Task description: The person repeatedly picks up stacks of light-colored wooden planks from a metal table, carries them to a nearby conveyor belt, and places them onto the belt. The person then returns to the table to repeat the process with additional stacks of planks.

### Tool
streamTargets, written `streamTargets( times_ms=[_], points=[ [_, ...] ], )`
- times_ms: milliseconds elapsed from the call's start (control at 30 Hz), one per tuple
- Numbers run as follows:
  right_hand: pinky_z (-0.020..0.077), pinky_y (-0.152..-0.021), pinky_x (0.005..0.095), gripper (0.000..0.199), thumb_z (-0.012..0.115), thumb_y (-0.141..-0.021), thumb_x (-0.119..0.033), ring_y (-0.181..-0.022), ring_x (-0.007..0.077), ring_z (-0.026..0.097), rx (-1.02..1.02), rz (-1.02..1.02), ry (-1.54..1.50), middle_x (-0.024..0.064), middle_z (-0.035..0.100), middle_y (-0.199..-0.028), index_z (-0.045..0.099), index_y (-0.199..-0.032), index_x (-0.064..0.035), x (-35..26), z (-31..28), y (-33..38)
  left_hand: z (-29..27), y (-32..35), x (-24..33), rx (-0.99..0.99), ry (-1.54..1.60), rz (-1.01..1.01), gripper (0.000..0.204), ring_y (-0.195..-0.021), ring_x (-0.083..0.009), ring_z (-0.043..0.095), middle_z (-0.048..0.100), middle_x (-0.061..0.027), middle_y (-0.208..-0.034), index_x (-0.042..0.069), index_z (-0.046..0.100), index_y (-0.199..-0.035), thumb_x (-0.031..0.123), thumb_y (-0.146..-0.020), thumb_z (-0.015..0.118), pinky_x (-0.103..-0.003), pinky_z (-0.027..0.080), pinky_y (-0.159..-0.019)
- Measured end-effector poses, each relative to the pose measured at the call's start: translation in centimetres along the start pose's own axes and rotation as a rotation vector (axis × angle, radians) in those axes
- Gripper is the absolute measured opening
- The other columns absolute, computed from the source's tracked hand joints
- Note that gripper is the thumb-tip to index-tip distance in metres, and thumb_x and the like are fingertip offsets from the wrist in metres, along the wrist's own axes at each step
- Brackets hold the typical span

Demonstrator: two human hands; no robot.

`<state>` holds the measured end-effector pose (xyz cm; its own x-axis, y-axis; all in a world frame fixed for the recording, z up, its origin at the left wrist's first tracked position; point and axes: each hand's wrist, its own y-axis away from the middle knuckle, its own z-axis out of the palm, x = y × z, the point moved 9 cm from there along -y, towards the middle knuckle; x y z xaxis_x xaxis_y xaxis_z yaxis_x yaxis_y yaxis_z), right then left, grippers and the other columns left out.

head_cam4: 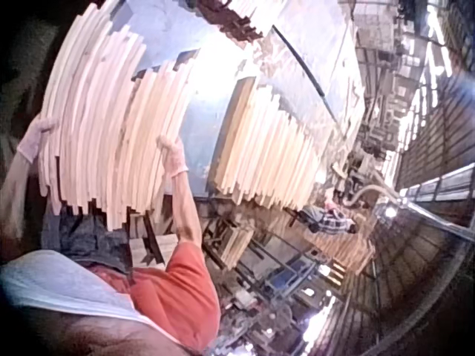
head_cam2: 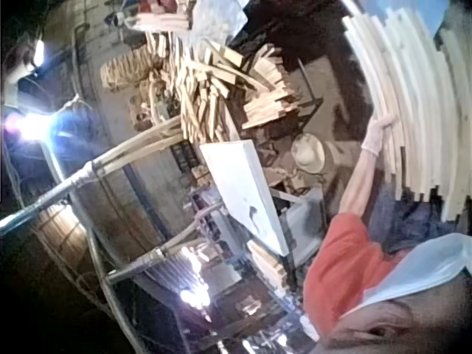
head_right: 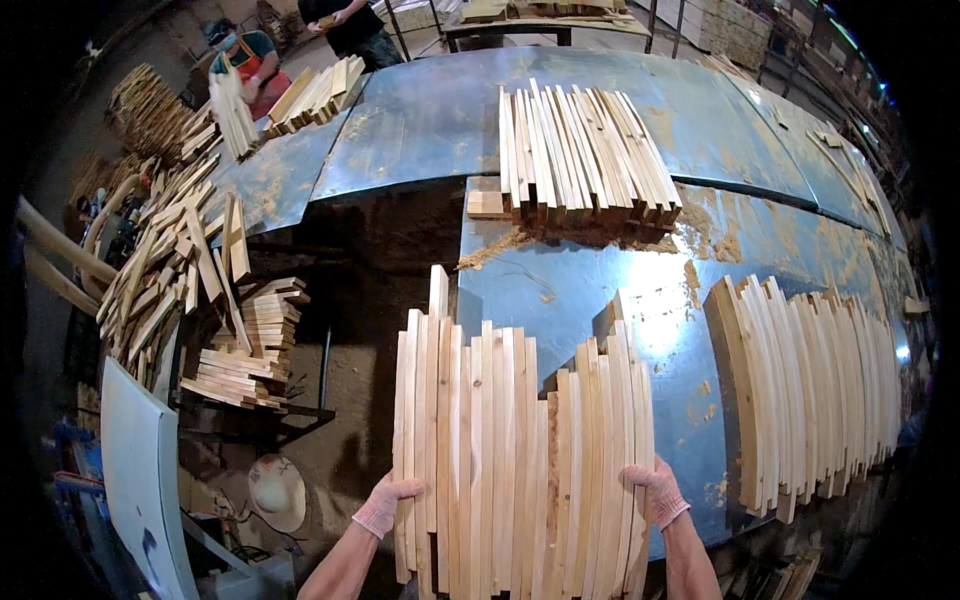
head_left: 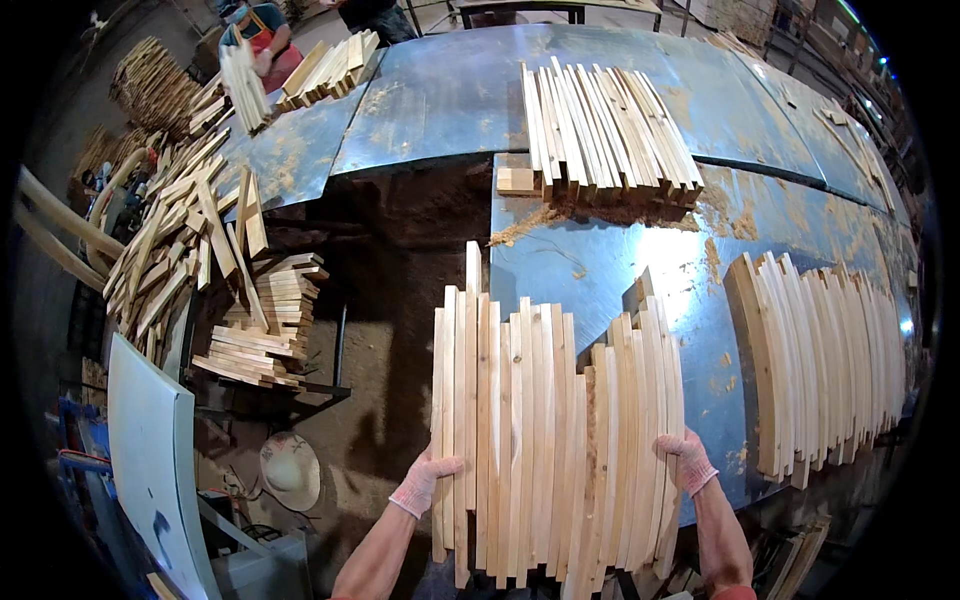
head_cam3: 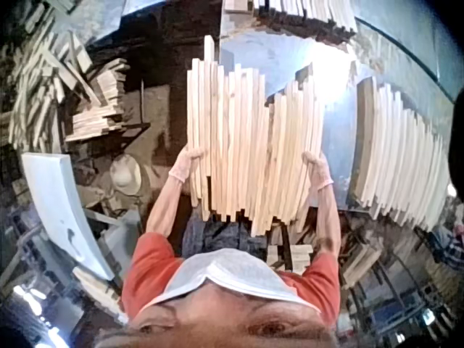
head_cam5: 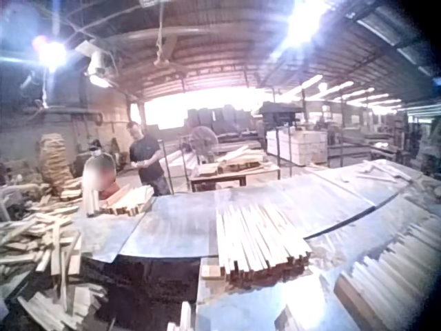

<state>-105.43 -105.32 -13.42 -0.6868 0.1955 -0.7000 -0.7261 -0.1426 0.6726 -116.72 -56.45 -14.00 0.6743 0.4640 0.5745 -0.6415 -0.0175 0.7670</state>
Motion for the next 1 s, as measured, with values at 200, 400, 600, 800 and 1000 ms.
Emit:
streamTargets(
  times_ms=[200,400,600,800,1000],
  points=[
    [0.0601,-0.087,0.0365,0.077,0.088,-0.079,-0.026,-0.095,0.0220,0.071,-0.072,0.009,0.104,0.0131,0.072,-0.112,0.059,-0.141,0.0088,-1.9,3.5,1.9,-2.3,4.8,-0.3,0.007,0.058,0.049,0.082,-0.120,-0.0237,0.069,0.070,-0.0099,-0.136,0.003,0.053,-0.156,0.013,-0.082,0.087,-0.041,0.057,-0.105],
    [0.0607,-0.081,0.0367,0.080,0.092,-0.077,-0.030,-0.088,0.0220,0.072,-0.199,-0.109,0.186,0.0119,0.073,-0.109,0.060,-0.140,0.0079,-7.0,13.6,5.5,-6.5,15.6,4.8,0.069,0.146,0.212,0.080,-0.121,-0.0216,0.068,0.070,-0.0085,-0.137,0.003,0.053,-0.158,0.012,-0.084,0.083,-0.039,0.056,-0.107],
    [0.0619,-0.078,0.0387,0.081,0.093,-0.077,-0.034,-0.089,0.0220,0.073,-0.384,-0.185,0.442,0.0103,0.074,-0.111,0.061,-0.140,0.0058,-9.9,27.0,7.1,-16.4,28.7,11.2,0.126,0.107,0.440,0.088,-0.133,-0.0206,0.061,0.064,-0.0064,-0.148,0.006,0.046,-0.166,0.014,-0.085,0.082,-0.038,0.048,-0.116],
    [0.0619,-0.090,0.0379,0.071,0.087,-0.084,-0.031,-0.103,0.0231,0.074,-0.691,-0.279,0.252,0.0093,0.075,-0.117,0.062,-0.141,0.0016,-7.8,55.3,20.6,-31.9,43.5,13.5,0.259,0.212,0.726,0.080,-0.124,-0.0219,0.066,0.070,-0.0068,-0.136,0.004,0.058,-0.153,0.028,-0.082,0.086,-0.039,0.052,-0.110],
    [0.0475,-0.062,0.0286,0.025,0.075,-0.092,-0.022,-0.070,0.0116,0.061,-0.980,-0.102,0.502,-0.0009,0.067,-0.084,0.072,-0.105,-0.0017,2.8,75.6,22.5,-49.5,58.2,8.3,0.460,0.445,0.796,0.070,-0.115,-0.0240,0.071,0.073,-0.0094,-0.125,0.001,0.061,-0.146,0.024,-0.084,0.084,-0.041,0.060,-0.101]
  ],
)
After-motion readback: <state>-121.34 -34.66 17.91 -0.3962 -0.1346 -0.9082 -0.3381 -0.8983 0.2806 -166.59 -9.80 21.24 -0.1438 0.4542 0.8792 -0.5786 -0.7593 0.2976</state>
